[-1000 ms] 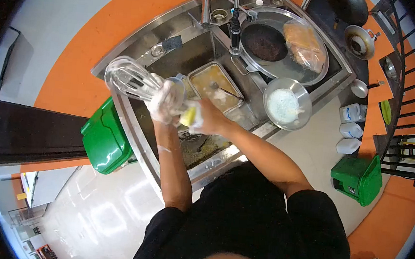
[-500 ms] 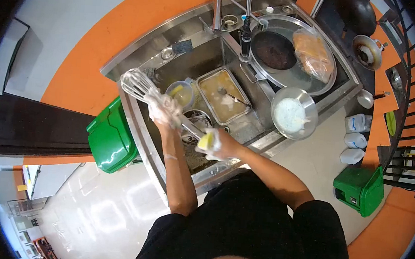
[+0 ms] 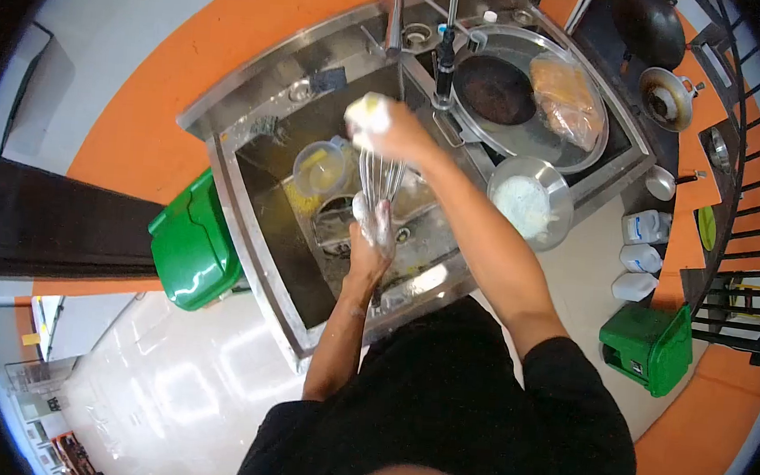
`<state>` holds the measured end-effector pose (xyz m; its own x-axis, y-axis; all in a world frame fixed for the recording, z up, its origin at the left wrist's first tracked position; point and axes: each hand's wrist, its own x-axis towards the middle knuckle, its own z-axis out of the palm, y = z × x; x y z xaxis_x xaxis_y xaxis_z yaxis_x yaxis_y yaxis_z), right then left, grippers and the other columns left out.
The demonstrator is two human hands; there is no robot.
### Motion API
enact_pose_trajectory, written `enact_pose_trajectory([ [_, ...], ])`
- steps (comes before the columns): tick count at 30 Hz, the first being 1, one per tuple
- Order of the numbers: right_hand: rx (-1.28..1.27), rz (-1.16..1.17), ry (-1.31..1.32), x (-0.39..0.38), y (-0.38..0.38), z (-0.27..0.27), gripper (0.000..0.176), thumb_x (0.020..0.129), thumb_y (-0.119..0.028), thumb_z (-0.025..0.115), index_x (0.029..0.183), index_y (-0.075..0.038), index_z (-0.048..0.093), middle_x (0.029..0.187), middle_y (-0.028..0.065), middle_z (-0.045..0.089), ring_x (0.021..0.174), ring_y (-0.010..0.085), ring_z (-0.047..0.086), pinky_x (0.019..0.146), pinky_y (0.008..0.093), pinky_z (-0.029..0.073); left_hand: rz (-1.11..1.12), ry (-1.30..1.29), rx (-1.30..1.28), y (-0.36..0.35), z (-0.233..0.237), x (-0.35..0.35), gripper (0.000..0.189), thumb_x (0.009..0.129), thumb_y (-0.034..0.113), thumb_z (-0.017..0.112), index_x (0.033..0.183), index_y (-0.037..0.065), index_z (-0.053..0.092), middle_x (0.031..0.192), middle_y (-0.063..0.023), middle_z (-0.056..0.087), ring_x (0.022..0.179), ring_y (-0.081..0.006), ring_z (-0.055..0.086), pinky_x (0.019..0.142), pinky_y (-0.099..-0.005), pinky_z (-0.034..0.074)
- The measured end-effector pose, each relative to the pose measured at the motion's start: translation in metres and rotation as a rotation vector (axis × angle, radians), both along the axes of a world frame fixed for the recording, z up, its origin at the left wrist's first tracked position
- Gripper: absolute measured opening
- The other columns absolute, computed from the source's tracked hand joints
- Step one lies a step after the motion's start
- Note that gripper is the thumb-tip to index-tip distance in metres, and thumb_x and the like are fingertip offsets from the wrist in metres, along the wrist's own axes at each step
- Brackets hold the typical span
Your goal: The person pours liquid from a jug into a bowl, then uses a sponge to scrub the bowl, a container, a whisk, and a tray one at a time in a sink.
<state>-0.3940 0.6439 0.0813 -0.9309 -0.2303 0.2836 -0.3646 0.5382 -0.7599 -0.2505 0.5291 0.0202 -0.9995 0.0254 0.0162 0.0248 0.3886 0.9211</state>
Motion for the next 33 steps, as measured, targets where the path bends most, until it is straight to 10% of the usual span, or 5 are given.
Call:
enact_pose_trajectory([
  [4,0.112,0.181,-0.346,0.026,0.021,0.023,0.025,0.081,-0.024,0.063,0.097,-0.005,0.064,0.093,0.0133,0.067,0.085,0.0260,0.065,0.076,0.0386,0.051,-0.099,0.183,-0.013,-0.014,-0.009,-0.011,0.031,0.094,0.024,0.048,0.112,-0.001,0.048,0.067,-0.0082,0.055,0.059,-0.0139,0.051,0.052,-0.0333,0.042],
  [7,-1.185,0.440,-0.949,0.015,0.028,-0.012,0.021,0.092,-0.019,0.050,0.090,-0.003,0.063,0.086,0.0131,0.066,0.077,0.0230,0.065,0.072,0.0341,0.053,-0.150,-0.044,0.018,-0.024,0.013,-0.012,0.029,0.093,0.024,0.050,0.107,-0.001,0.052,0.070,-0.0083,0.057,0.061,-0.0148,0.052,0.054,-0.0329,0.042],
  [12,-0.075,-0.306,0.523,0.057,-0.021,-0.011,0.025,0.075,-0.017,0.063,0.098,-0.007,0.066,0.099,0.0126,0.065,0.090,0.0296,0.062,0.079,0.0396,0.049,0.053,0.177,0.183,0.004,0.010,-0.020,0.025,0.093,0.019,0.051,0.102,-0.003,0.052,0.069,-0.0117,0.059,0.061,-0.0168,0.050,0.057,-0.0338,0.043],
  [27,0.152,-0.508,-0.197,0.084,0.160,-0.047,0.047,0.072,-0.045,0.074,0.086,-0.001,0.061,0.064,0.0113,0.063,0.058,0.0273,0.062,0.056,0.0340,0.048,-0.553,-0.424,-1.209,-0.134,-0.143,-0.109,0.029,0.085,0.022,0.058,0.104,0.001,0.060,0.103,-0.0209,0.064,0.097,-0.0362,0.063,0.079,-0.0447,0.052],
  [33,0.610,-0.494,-0.320,0.152,0.204,-0.099,0.080,0.072,-0.045,0.070,0.132,-0.004,0.036,0.117,0.0271,0.054,0.103,0.0430,0.054,0.091,0.0458,0.041,-0.872,-0.779,-1.443,-0.114,-0.167,-0.128,0.028,0.079,0.013,0.062,0.106,0.004,0.066,0.113,-0.0166,0.063,0.103,-0.0318,0.062,0.080,-0.0422,0.052],
])
